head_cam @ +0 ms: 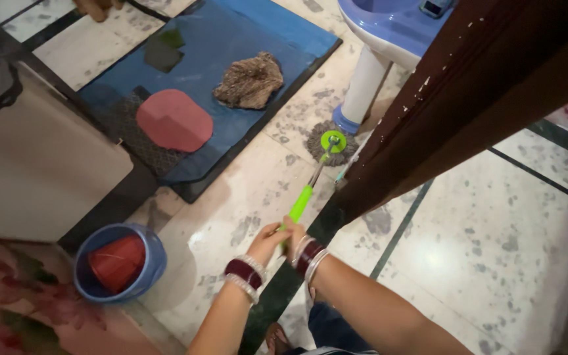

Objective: The person mops the floor using a spin mop in a bathroom and hallway. They rinse and spin the mop head in a bucket near a washing machine after mopping around a sink and doorway.

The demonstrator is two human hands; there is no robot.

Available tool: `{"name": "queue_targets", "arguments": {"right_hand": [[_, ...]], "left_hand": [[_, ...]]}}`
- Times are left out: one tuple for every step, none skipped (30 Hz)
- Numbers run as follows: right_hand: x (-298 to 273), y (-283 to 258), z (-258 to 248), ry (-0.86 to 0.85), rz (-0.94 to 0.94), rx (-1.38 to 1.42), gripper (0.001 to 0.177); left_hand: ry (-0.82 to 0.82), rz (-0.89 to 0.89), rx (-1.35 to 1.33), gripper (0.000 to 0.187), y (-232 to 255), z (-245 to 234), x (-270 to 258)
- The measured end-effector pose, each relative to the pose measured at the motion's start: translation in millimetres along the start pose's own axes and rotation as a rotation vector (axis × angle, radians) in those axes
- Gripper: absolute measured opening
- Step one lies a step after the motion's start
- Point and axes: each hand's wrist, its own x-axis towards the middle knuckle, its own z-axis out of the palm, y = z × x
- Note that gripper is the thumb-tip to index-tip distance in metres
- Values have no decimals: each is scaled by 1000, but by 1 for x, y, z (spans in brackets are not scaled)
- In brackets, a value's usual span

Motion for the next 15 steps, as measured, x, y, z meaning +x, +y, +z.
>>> {"name": "queue_targets", "arguments": {"right_hand": [[-10,11,13,-8,79,-26,43],[-23,15,30,-45,101,21,47],[-40,22,44,-81,125,67,52],[-59,28,62,-85,98,67,46],[-75,28,78,-89,69,67,40],[-92,27,91,-112,147,32,35],[-108,28,103,-138,223,-3,31],[-113,21,111,-198,265,8,28],[-113,17,117,-259,309,18,25],[-109,15,120,-319,354,28,23],[-98,10,119,-358,309,15,24],[-83,5,115,-399,264,3,24],[-72,4,112,-440,222,-9,25],[-60,4,106,-429,249,-36,26],[-45,-2,96,-415,273,-61,27]], "left_hand": [[56,-30,-21,74,-4,-14,-9],[111,-60,-43,72,-3,-29,-22],[97,-41,-55,67,3,-44,-37],[83,-22,-67,64,13,-58,-52],[66,-108,-194,62,24,-70,-71],[49,-191,-322,61,37,-81,-89],[69,-193,-348,60,52,-89,-99],[89,-194,-373,60,66,-97,-110],[110,-196,-400,59,78,-98,-118],[154,-223,-382,59,89,-95,-123],[203,-247,-368,58,100,-92,-127],[251,-271,-355,59,109,-86,-127],[249,-255,-341,61,115,-78,-123],[247,-240,-328,64,117,-69,-118],[242,-224,-311,67,116,-59,-111]]}}
